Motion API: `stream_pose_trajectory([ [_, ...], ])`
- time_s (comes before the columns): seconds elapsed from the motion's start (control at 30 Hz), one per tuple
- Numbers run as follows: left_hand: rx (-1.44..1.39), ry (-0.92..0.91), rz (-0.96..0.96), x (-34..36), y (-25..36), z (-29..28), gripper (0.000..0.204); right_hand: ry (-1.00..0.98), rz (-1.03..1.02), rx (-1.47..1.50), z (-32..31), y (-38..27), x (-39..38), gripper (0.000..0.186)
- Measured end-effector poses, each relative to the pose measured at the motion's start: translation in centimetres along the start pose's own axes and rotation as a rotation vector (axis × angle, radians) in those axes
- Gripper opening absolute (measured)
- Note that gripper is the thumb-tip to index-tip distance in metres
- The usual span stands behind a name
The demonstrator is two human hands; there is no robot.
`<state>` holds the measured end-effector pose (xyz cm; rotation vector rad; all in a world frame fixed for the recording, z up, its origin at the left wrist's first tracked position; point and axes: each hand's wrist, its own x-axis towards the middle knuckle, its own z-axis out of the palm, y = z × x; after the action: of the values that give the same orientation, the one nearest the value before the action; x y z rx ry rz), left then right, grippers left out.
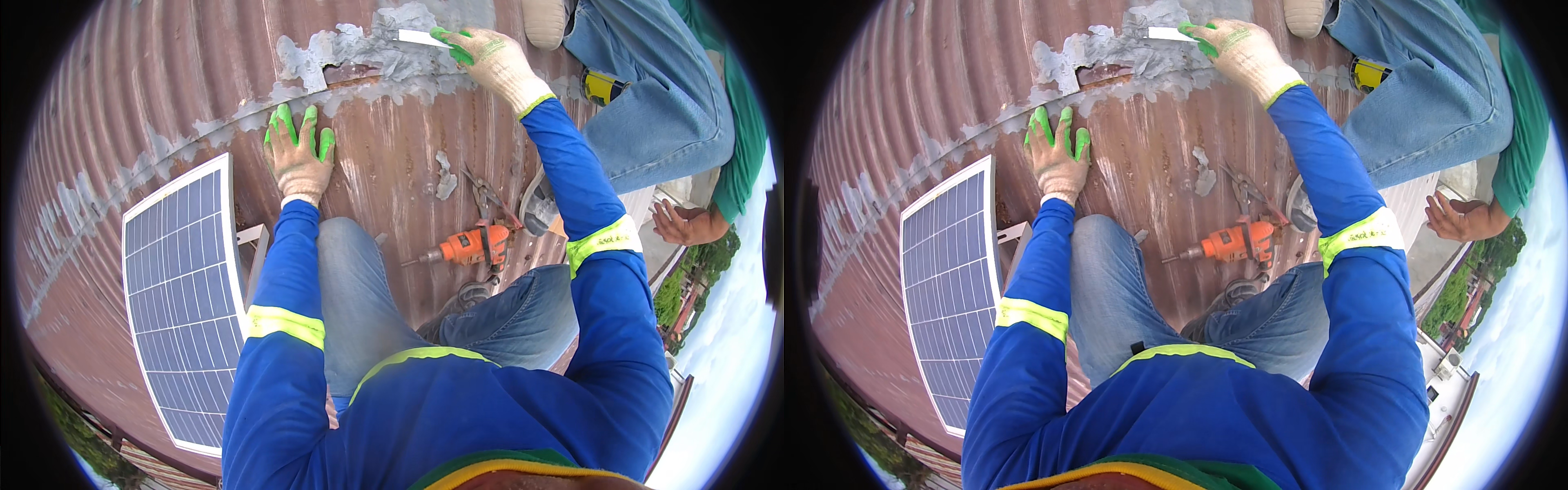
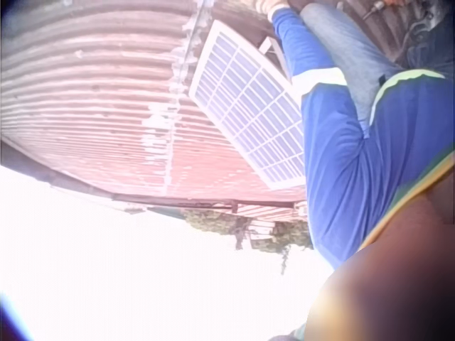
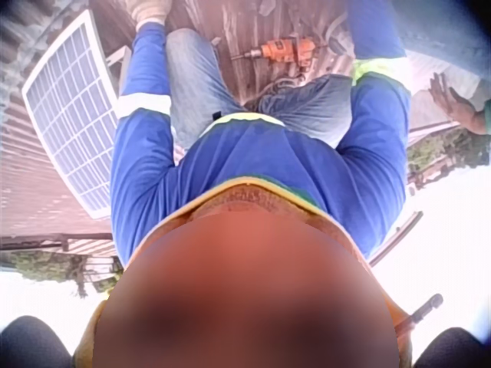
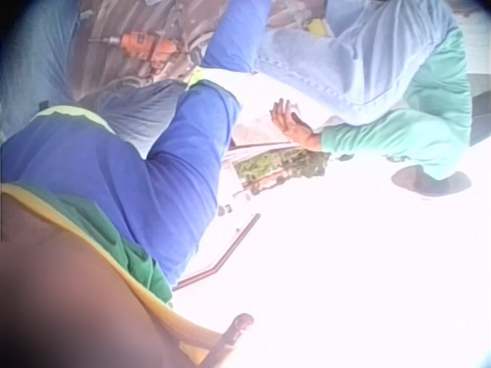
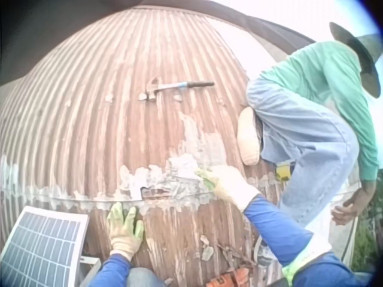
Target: The person kneels on a corrugated metal roof and uses pliers to remove old sealant and debris from a seam. They then use a putty knife to apply a fresh layer of sealant along the seam, smoothing it with the tool. A second person is visible nearby.
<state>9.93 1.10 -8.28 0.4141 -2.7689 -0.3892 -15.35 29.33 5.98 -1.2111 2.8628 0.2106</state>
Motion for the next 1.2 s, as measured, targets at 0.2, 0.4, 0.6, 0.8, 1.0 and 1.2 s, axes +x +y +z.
stream_pose_trajectory([
  [0.2,-0.007,-0.010,0.003,0.1,-0.1,-0.1,0.057,-0.018,0.052,-0.115,-0.9,3.3,-1.1,0.053],
  [0.4,0.009,0.011,0.001,0.0,-0.1,0.2,0.054,0.068,0.148,0.023,-0.4,4.5,-5.0,0.047],
  [0.6,0.000,-0.010,0.001,0.0,0.0,0.0,0.059,-0.029,0.196,0.129,3.3,3.4,-7.6,0.045],
  [0.8,0.003,-0.002,0.016,0.1,-0.1,0.0,0.058,0.033,0.282,0.154,2.2,3.0,-11.3,0.044],
  [1.0,0.030,-0.027,-0.001,0.1,0.0,0.0,0.056,0.077,0.363,0.236,4.4,-1.2,-9.3,0.039],
  [1.2,0.029,-0.011,0.013,0.1,0.0,0.0,0.057,-0.038,0.518,0.299,3.0,-4.2,-14.1,0.045],
])
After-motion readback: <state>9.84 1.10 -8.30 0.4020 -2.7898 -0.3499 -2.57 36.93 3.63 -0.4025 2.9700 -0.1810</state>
